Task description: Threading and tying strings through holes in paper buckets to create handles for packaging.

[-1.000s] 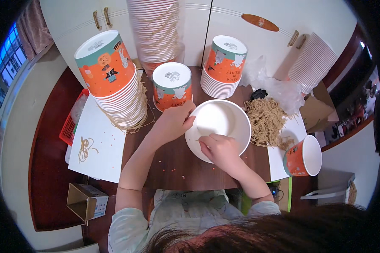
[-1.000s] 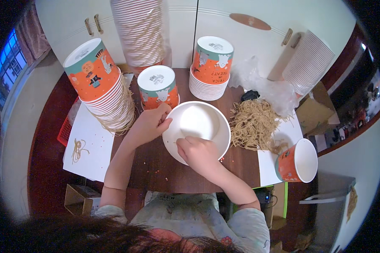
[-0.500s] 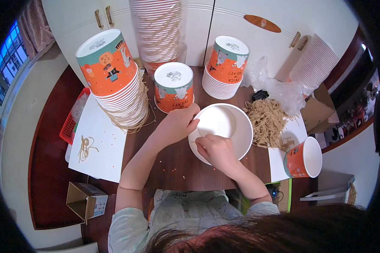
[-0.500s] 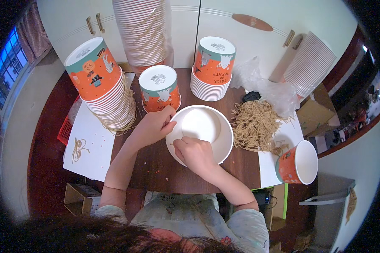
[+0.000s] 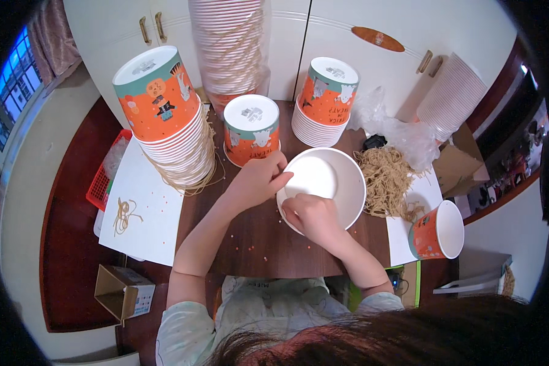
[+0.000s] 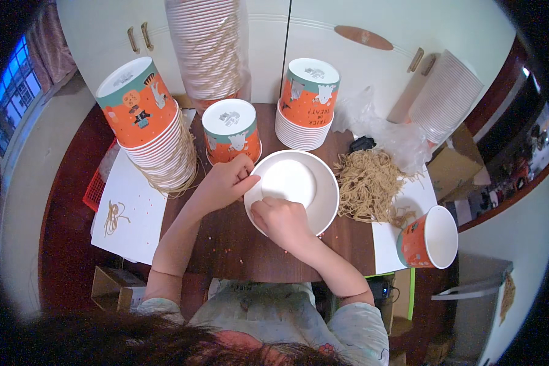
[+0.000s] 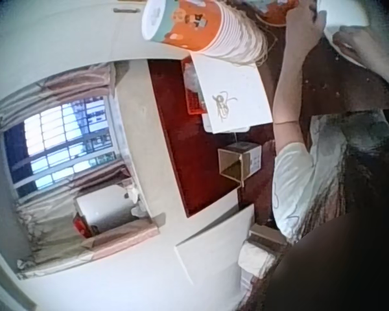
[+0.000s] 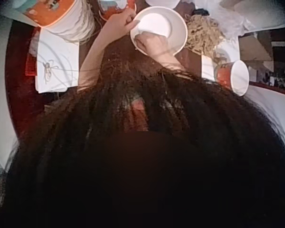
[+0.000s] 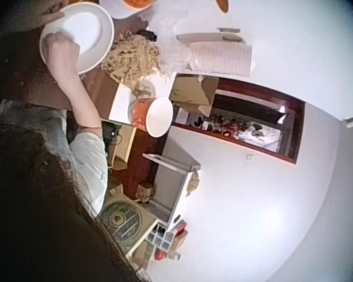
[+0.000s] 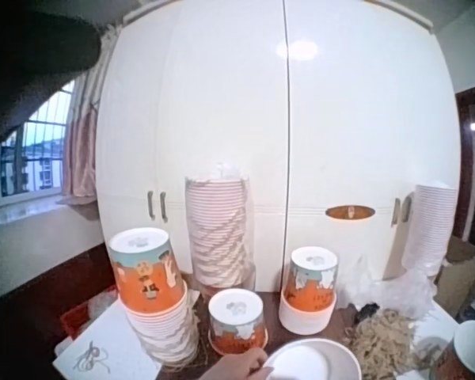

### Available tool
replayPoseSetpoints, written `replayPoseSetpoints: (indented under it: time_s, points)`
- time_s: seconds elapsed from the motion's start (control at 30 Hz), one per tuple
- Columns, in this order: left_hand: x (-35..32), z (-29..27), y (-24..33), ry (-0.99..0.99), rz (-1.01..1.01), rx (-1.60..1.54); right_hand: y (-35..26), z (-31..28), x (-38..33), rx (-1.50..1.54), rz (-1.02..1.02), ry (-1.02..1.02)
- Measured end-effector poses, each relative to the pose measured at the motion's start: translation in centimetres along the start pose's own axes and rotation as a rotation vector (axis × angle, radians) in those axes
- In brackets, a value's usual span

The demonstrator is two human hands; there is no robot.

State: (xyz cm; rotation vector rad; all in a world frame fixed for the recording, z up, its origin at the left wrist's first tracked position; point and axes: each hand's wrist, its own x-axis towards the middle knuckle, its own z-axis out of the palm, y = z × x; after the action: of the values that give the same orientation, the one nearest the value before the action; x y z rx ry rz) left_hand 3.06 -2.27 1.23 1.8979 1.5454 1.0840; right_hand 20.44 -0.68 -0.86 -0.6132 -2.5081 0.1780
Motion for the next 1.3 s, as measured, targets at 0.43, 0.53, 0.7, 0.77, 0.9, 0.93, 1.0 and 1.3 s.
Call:
replayPoseSetpoints:
  time_s: [0.43,0.53,0.7,0.77,0.9,0.93,1.0,1.3]
  points:
    - [0.0,-0.1,-2.1,-0.242,0.171,-0.136,2.8,-1.6,1.3,0.101,0.100,-0.076]
    - [-0.2,0.3,-1.5,-0.208,0.154,-0.058,2.9,-1.7,1.5,0.097,0.113,-0.086]
    - [-0.1,1.1,-1.2,-0.104,0.209,0.079,3.1,-1.8,1.8,0.106,0.136,-0.092]
    - [0.0,1.5,-1.6,-0.077,0.214,0.099,3.4,-1.8,1.9,0.102,0.144,-0.093]
    - [0.5,1.4,-1.8,-0.083,0.225,0.074,4.1,-2.1,2.3,0.123,0.175,-0.142]
    - [0.6,1.2,-1.8,-0.115,0.182,0.055,4.2,-2.4,2.4,0.124,0.200,-0.188]
    - [0.6,0.8,-2.2,-0.085,0.131,-0.047,5.0,-2.4,2.4,0.111,0.214,-0.211]
    - [0.4,-2.0,-2.8,-0.190,-0.094,-0.510,6.2,-3.5,2.7,0.142,0.222,-0.302]
